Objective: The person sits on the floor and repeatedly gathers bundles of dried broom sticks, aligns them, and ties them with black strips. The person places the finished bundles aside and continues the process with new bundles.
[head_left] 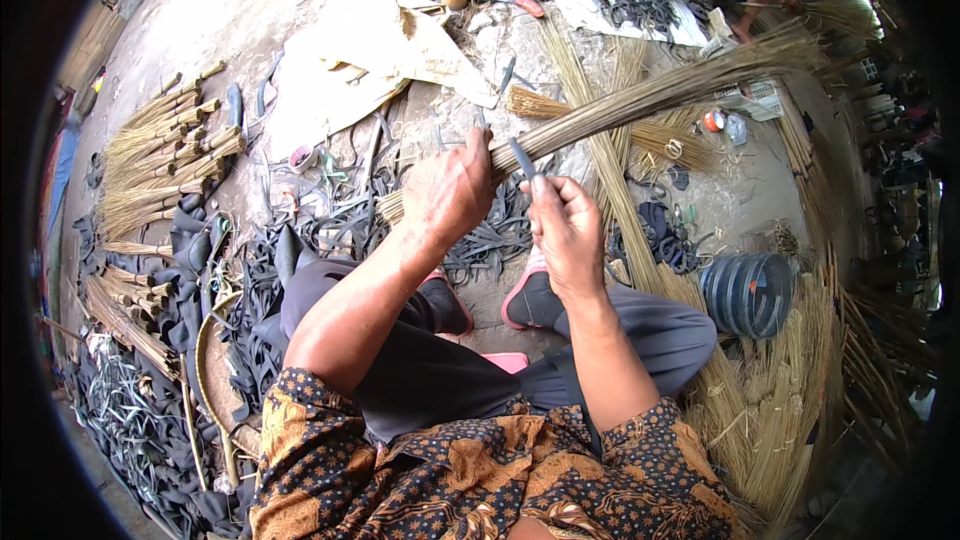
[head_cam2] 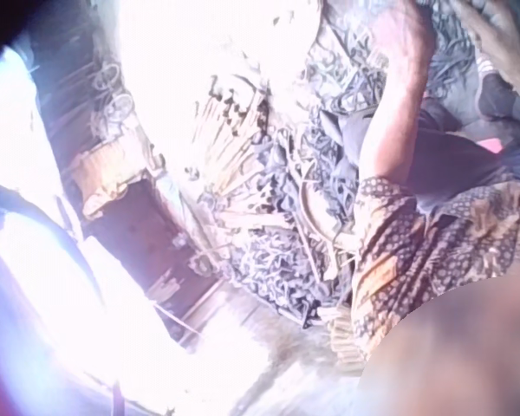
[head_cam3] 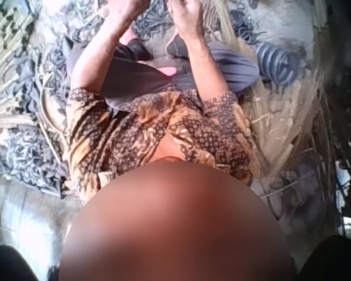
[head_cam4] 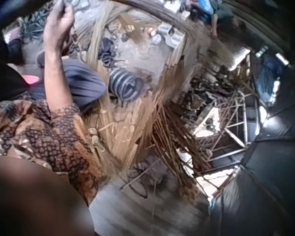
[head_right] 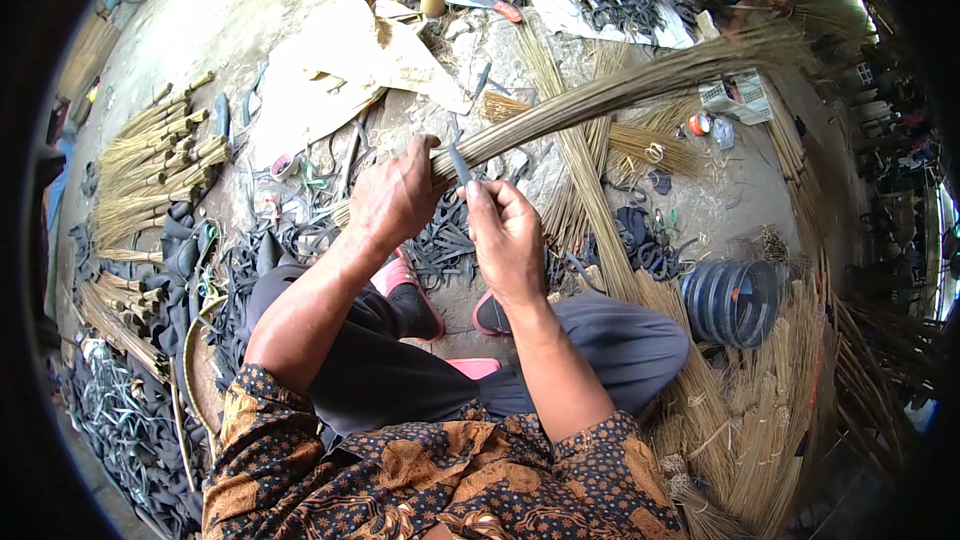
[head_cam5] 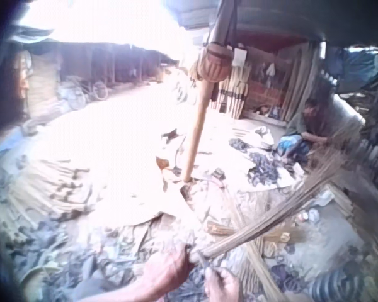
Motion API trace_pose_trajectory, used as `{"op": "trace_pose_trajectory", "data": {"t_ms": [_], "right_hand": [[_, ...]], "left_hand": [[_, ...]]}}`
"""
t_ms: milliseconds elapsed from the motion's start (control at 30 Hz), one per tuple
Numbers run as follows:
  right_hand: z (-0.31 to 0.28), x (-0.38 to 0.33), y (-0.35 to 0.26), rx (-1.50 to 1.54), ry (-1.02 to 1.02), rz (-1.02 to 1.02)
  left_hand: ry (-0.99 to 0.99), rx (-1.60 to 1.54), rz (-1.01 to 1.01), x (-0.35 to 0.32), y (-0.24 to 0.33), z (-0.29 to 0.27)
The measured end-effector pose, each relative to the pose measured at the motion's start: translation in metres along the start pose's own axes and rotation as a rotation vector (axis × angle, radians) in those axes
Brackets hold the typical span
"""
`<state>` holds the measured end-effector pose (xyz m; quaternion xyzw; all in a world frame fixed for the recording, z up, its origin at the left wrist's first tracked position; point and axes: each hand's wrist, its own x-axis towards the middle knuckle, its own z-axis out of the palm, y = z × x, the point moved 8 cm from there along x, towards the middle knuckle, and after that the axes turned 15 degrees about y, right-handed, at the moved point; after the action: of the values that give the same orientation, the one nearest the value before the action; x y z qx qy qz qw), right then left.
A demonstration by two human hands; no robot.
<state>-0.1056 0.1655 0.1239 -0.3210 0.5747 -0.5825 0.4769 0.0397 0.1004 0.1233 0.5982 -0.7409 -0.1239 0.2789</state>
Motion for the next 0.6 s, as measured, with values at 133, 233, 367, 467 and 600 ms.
{"op": "trace_pose_trajectory", "data": {"t_ms": [133, 233, 367, 467, 600], "right_hand": [[0.0, 0.003, 0.005, -0.079, 0.074, 0.016], [0.003, 0.005, 0.006, -0.083, 0.067, 0.056], [0.0, 0.0, 0.009, -0.072, 0.037, 0.118], [-0.014, -0.016, 0.013, -0.051, -0.099, 0.13], [-0.047, -0.032, 0.019, -0.291, -0.188, -0.132]], "left_hand": [[0.029, 0.005, 0.012, -0.008, 0.007, 0.005], [0.05, -0.019, 0.034, -0.01, 0.012, 0.005], [0.034, -0.021, 0.112, -0.009, 0.019, 0.002], [-0.032, -0.066, 0.054, -0.009, 0.014, -0.003], [-0.216, -0.258, -0.033, -0.01, 0.011, -0.008]]}}
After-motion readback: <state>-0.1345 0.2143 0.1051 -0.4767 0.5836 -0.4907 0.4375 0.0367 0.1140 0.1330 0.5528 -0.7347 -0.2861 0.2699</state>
